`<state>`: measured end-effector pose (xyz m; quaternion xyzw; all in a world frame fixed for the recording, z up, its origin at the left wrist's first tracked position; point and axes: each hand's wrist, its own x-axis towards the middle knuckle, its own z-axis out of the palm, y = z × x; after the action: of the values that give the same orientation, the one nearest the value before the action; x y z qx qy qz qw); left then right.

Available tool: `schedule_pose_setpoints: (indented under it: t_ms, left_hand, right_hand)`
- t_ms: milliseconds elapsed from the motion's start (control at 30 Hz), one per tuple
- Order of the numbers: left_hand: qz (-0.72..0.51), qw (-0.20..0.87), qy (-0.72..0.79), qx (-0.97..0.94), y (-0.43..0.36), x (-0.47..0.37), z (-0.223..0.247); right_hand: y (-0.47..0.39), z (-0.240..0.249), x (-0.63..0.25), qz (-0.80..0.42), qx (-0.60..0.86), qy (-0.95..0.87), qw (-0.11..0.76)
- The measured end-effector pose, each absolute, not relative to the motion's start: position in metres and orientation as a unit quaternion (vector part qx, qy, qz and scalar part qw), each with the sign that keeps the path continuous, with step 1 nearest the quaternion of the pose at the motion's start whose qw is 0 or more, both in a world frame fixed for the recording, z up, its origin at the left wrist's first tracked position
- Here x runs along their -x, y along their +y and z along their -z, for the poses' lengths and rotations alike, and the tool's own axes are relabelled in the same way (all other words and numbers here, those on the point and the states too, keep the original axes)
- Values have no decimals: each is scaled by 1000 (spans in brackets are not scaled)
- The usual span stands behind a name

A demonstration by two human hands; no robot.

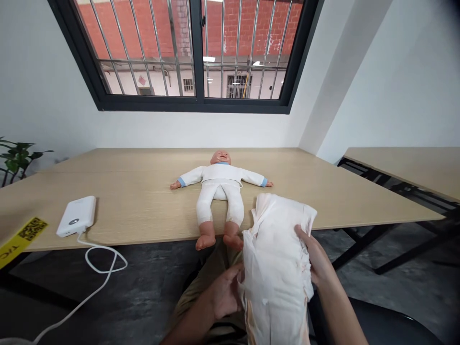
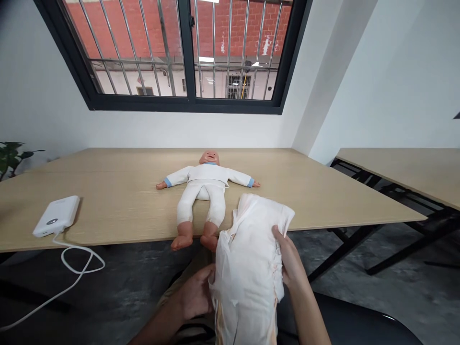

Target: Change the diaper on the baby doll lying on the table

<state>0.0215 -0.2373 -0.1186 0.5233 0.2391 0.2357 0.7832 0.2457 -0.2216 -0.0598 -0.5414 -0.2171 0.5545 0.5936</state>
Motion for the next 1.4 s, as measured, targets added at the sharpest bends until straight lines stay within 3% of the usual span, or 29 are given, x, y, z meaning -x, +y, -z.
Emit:
schedule_pose_setpoints:
  t_ms: [100,333,900,1400]
  left_hand:
    - [-287,896,170,-293,-234,6,132]
    - [-423,885,126,-149,-227,66,141]
    - [-479,864,-40,-147,-212,24,150]
    - [-437,885,-36,-156,-200,0,116]
  right_hand:
    - [-220,58,-252,-539,556,-178,607]
    - [-223,46,-258,-559,541,-121,617]
    - [-226,38,-245,-581,523,-105,614]
    - [-228,42,-244,-614,512,-99,592]
